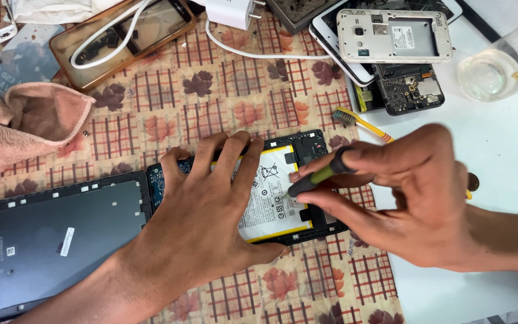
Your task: The person uses a screwdriver to remove screws from a metal bracket inside a disassembled smartphone. They then use a toothbrush to clean the area around the battery and circuit board. The person continues to unscrew and remove components from the device.
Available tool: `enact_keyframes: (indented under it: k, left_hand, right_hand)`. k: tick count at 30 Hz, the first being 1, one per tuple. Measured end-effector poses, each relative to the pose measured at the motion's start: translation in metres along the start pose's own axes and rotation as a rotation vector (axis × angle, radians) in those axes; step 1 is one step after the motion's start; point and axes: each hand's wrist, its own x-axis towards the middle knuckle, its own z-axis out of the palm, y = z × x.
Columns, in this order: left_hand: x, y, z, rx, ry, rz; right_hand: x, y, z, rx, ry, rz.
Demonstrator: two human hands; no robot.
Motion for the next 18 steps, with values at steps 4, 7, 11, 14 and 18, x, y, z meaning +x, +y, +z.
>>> enact_keyframes:
  k: [4, 7, 11, 14, 18]
  left_hand:
    - [-0.001, 0.000, 0.000, 0.016, 0.091, 0.044]
    - [-0.003, 0.000, 0.000, -0.003, 0.094, 0.037]
    - [0.000, 0.001, -0.001, 0.005, 0.076, 0.040]
    - [-0.001, 0.000, -0.002, 0.002, 0.080, 0.044]
    - [-0.002, 0.000, -0.001, 0.014, 0.125, 0.069]
  right_hand:
    - [0.012, -0.004, -0.015, 0.084, -0.041, 0.131]
    - [0.027, -0.005, -0.034, 0.125, -0.080, 0.310]
    - [0.048, 0.009, -0.055, 0.104, -0.142, 0.560]
    - [0.057, 0.026, -0.062, 0.121, -0.176, 0.662]
    - [0.057, 0.042, -0.062, 0.185, -0.142, 0.630]
